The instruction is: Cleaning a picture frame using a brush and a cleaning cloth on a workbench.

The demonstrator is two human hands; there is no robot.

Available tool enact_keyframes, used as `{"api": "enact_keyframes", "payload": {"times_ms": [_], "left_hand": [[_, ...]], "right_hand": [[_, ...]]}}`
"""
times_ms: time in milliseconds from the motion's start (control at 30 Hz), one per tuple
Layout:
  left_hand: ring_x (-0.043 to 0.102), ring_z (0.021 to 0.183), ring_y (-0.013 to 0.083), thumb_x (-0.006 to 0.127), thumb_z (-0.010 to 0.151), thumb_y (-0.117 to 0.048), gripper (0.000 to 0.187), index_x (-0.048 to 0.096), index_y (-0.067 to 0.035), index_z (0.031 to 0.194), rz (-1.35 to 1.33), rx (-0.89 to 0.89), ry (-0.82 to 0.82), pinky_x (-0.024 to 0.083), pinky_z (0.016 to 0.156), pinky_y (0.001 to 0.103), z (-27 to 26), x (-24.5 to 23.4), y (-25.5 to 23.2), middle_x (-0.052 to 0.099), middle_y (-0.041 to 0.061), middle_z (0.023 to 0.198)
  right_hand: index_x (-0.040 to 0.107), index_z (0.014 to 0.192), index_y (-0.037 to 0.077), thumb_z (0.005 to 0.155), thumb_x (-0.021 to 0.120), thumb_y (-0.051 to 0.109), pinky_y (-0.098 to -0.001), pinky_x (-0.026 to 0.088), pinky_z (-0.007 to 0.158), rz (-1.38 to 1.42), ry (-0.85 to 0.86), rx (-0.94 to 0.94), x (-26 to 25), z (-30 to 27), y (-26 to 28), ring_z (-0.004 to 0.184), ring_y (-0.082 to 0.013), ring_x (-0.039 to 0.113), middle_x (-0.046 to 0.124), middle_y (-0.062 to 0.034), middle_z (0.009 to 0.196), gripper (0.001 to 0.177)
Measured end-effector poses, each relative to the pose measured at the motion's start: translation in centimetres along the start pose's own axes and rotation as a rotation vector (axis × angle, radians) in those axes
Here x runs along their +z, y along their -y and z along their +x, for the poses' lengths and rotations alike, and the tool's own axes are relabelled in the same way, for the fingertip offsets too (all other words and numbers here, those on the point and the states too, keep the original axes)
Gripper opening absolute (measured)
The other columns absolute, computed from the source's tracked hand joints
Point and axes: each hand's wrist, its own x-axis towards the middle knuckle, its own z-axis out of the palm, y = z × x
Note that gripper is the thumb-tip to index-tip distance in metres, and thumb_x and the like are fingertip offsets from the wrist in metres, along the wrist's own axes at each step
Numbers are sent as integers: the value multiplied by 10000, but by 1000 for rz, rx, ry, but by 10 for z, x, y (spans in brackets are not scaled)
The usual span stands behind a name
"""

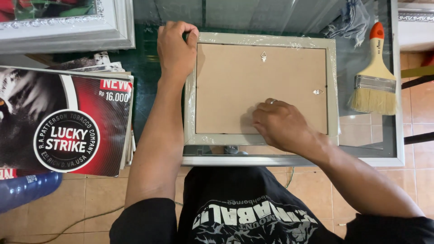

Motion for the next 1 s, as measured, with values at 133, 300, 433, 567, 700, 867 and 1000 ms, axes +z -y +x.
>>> {"api": "enact_keyframes", "payload": {"times_ms": [133,300,433,567,700,867,1000], "left_hand": [[584,876,271,735,882,-117,13,731,-130,882,7,-1,-8,516,789,389,0,-1,-1,658,61,943],[579,881,281,729,883,-121,9,729,-130,884,-2,11,-18,505,810,393,-1,1,-1,655,64,951],[589,898,289,722,880,-121,26,733,-137,864,-2,-24,1,510,822,407,1,-1,-2,673,59,954],[584,904,278,716,887,-136,17,726,-140,874,1,-58,13,512,817,410,1,-2,-4,661,52,964],[585,890,290,717,875,-124,26,721,-148,866,-2,-54,5,509,802,418,1,-3,-5,656,58,950],[588,886,283,734,868,-110,43,734,-152,873,13,-48,-3,521,793,412,0,-3,-5,651,49,937],[598,869,270,722,884,-124,43,731,-135,925,-65,-18,3,516,788,398,3,-8,-7,675,37,930]], "right_hand": [[649,828,58,856,674,113,-428,519,796,55,-29,-113,15,29,20,873,-330,641,671,-104,919,66],[641,799,78,883,632,126,-437,511,781,159,6,-201,23,64,46,831,-339,636,668,-109,866,98],[671,798,117,919,599,169,-420,512,803,153,36,-235,23,86,55,847,-310,643,711,-73,864,150],[648,716,82,906,612,124,-453,522,859,136,38,-173,18,109,29,735,-310,649,685,-111,737,197],[795,908,96,897,659,139,-425,523,747,86,-100,-38,17,136,-2,808,-321,690,792,-33,935,143],[798,966,112,943,667,165,-452,524,678,-9,-235,83,19,155,-30,700,-337,682,759,-80,799,144],[768,1155,13,941,689,105,-402,512,551,-47,-477,200,4,122,-52,562,-310,627,738,-161,785,246]]}}
